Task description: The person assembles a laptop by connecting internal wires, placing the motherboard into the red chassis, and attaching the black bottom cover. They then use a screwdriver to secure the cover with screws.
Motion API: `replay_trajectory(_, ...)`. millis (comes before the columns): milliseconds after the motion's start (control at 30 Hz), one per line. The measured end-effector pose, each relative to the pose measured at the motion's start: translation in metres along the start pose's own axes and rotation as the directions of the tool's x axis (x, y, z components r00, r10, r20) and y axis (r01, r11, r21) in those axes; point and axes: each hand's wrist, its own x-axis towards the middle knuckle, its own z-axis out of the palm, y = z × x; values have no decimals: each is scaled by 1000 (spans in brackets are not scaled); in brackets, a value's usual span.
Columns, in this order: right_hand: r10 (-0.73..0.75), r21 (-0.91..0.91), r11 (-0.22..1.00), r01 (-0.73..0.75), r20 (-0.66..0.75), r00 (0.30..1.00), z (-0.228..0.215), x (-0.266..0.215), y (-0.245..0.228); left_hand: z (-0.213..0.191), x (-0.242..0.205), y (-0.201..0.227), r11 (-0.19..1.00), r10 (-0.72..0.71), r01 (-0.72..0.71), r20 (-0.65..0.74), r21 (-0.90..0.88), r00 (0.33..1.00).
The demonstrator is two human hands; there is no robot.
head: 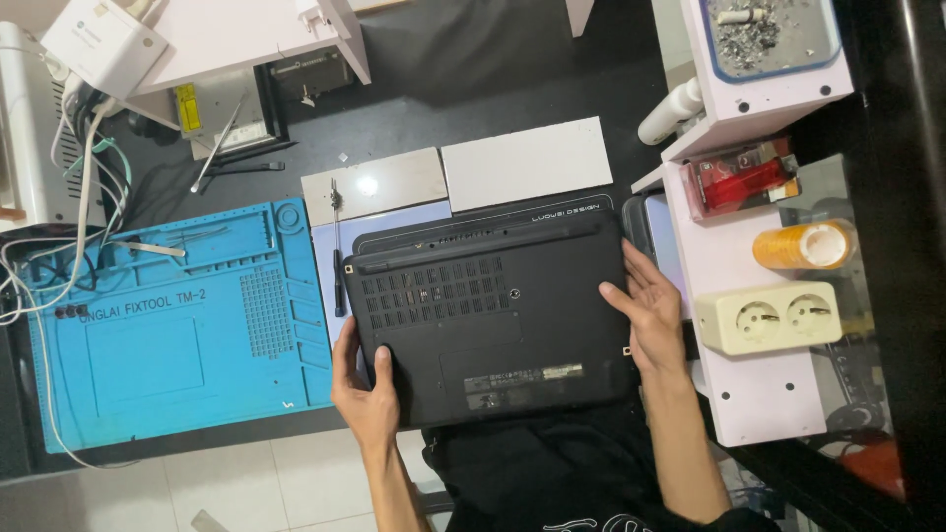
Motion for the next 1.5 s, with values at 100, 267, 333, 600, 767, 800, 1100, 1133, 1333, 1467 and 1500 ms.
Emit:
replay_trajectory(100,-1,-16,1000,3,98,995,10,-4,-15,-1,0,6,999,-5,5,5,-34,1000)
replay_trajectory(267,-11,-268,962,61,185,983,21,-5,-23,-6,-1,9,995,-77,78,-19,56,997)
replay_trajectory(333,-23,-221,973,68,198,980,24,-7,-24,-9,-3,10,998,-62,62,-4,30,998)
replay_trajectory(600,-39,-177,982,68,158,987,34,10,-30,-32,24,19,996,9,-3,66,-87,998)
replay_trajectory(767,-44,-51,998,47,61,997,62,31,-40,-35,68,37,967,156,-107,205,-232,966)
replay_trajectory(800,-46,-50,998,49,57,997,64,39,-39,-31,79,36,966,158,-108,209,-234,965)
replay_trajectory(1100,-315,-166,930,327,97,944,63,113,-39,18,141,26,964,179,-116,267,-238,947)
replay_trajectory(1133,-277,-167,943,286,79,958,66,117,-46,25,146,24,968,183,-126,271,-217,945)
replay_trajectory(1333,-243,-243,937,250,60,968,70,145,-49,48,168,11,975,182,-134,286,-178,941)
replay_trajectory(1467,-249,-338,903,265,93,964,74,157,-49,53,173,7,985,162,-136,286,-108,944)
replay_trajectory(1500,-245,-337,904,262,93,965,72,160,-45,55,172,10,985,159,-134,286,-105,945)
